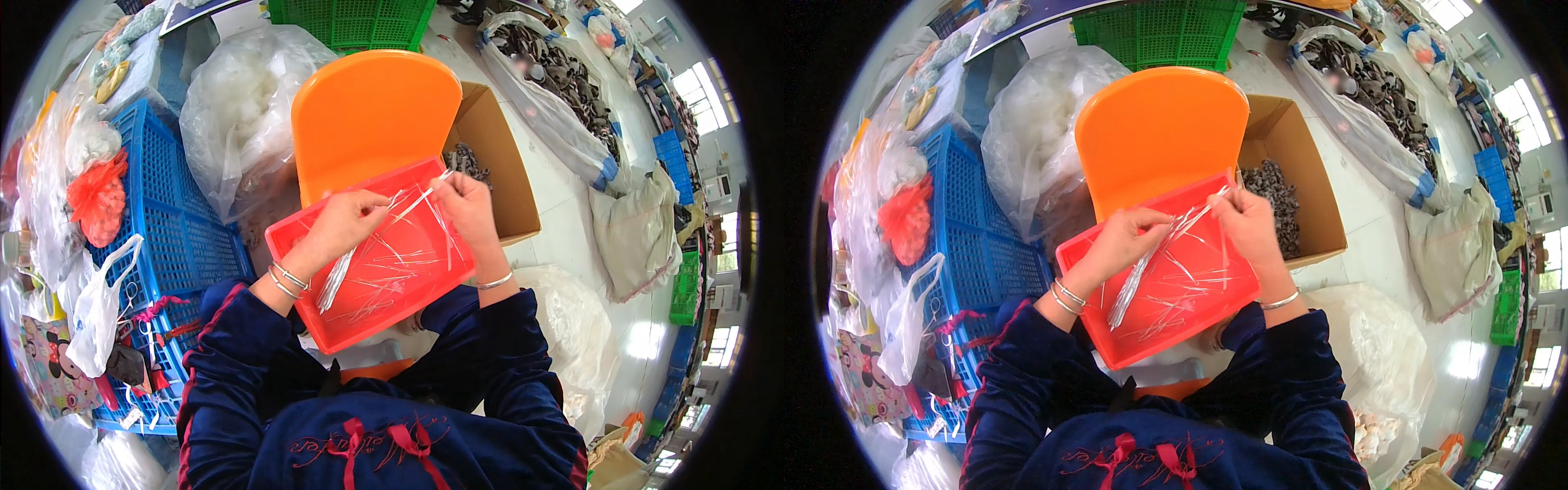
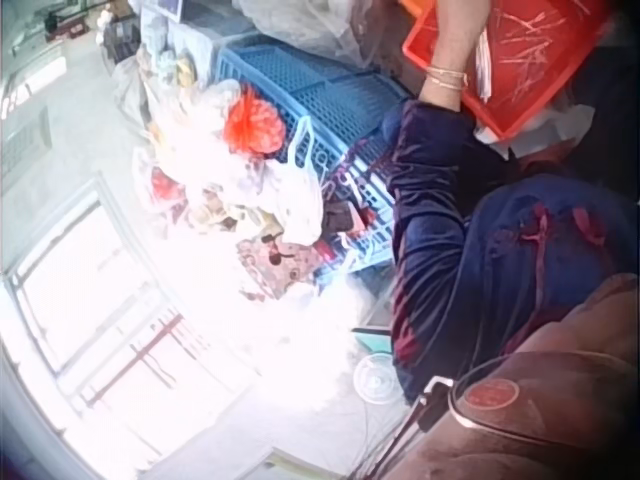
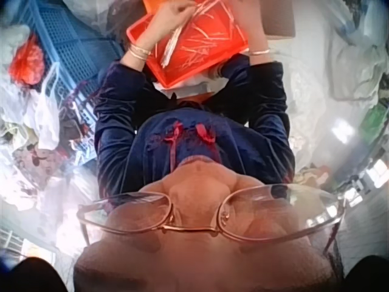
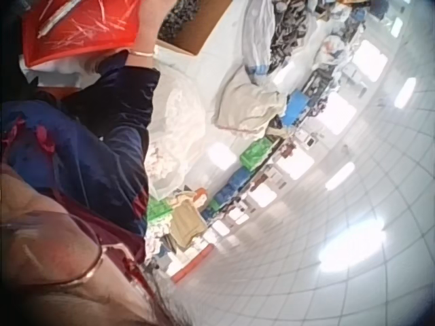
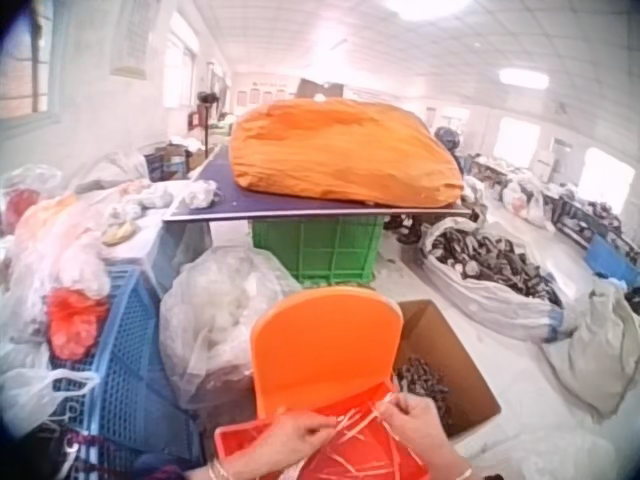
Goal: The person repeatedly picks thin white wire pieces from a red tray and threads them onto a metal rod held in the other hand. The person continues this repetitive threading action throughout the clip.
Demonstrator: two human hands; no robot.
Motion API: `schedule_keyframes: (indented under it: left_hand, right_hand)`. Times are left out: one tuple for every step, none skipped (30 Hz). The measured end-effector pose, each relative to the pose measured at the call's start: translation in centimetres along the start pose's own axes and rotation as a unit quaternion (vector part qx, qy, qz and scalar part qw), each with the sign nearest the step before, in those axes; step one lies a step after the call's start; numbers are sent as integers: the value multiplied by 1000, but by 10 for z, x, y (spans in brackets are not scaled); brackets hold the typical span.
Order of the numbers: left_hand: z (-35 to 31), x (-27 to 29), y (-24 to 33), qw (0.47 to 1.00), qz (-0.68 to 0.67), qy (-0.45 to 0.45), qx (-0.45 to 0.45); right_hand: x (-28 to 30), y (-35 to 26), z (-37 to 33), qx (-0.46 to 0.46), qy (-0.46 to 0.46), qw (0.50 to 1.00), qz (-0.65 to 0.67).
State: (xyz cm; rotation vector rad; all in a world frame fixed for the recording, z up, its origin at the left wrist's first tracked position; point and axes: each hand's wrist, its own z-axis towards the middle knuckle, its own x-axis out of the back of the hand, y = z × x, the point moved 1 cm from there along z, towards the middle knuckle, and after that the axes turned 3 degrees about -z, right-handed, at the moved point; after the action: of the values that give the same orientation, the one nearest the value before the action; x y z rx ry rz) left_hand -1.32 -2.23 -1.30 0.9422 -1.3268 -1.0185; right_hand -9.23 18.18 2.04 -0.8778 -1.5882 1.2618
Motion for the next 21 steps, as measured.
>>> schedule_keyframes:
  left_hand:
    - [2, -5, 3, 992, -121, -23, 17]
    - [3, -8, 4, 987, -149, -40, 41]
    - [3, -11, 4, 980, -177, -57, 65]
    - [4, -13, 5, 972, -204, -73, 89]
    - [5, -13, 6, 970, -214, -69, 91]
    - [6, -13, 9, 968, -223, -66, 92]
    - [7, -11, 11, 966, -232, -62, 93]
    - [8, -10, 14, 964, -234, -66, 108]
    - [8, -9, 17, 962, -235, -70, 123]
    - [8, -8, 19, 959, -237, -74, 138]
    - [8, -8, 18, 956, -242, -78, 144]
    - [8, -8, 18, 954, -247, -81, 150]
    - [8, -8, 18, 951, -252, -84, 157]
    - [8, -8, 18, 952, -249, -78, 161]
    - [8, -8, 18, 952, -247, -72, 166]
    - [8, -9, 18, 952, -244, -67, 171]
    - [7, -9, 18, 953, -241, -67, 171]
    - [7, -9, 19, 953, -238, -68, 172]
    - [6, -9, 19, 954, -235, -69, 173]
    - [6, -9, 19, 955, -232, -66, 175]
    - [6, -9, 17, 955, -229, -63, 177]
  right_hand:
    - [-5, 3, -2, -1, -13, 1000, 17]
    - [-9, 5, -3, -1, -26, 999, 33]
    - [-11, 7, -4, -1, -39, 998, 50]
    - [-11, 7, -4, -4, -38, 998, 54]
    - [-12, 6, -5, -7, -37, 998, 60]
    - [-12, 6, -5, -9, -37, 997, 65]
    - [-14, 5, -6, -1, -37, 998, 60]
    - [-17, 3, -8, 7, -36, 998, 54]
    - [-18, 2, -10, 14, -35, 998, 49]
    - [-18, 0, -11, 3, -33, 998, 50]
    - [-19, -1, -11, -7, -31, 998, 52]
    - [-19, -2, -11, -18, -30, 998, 53]
    - [-18, -1, -11, -9, -22, 998, 62]
    - [-16, 0, -10, -1, -14, 997, 71]
    - [-15, 0, -9, 8, -6, 997, 80]
    - [-15, 1, -8, 21, 6, 995, 95]
    - [-16, 1, -7, 34, 18, 993, 110]
    - [-18, 1, -6, 46, 31, 991, 126]
    - [-19, 0, -6, 44, 33, 992, 111]
    - [-21, -2, -8, 42, 33, 994, 96]
    - [-21, -4, -8, 40, 34, 995, 82]
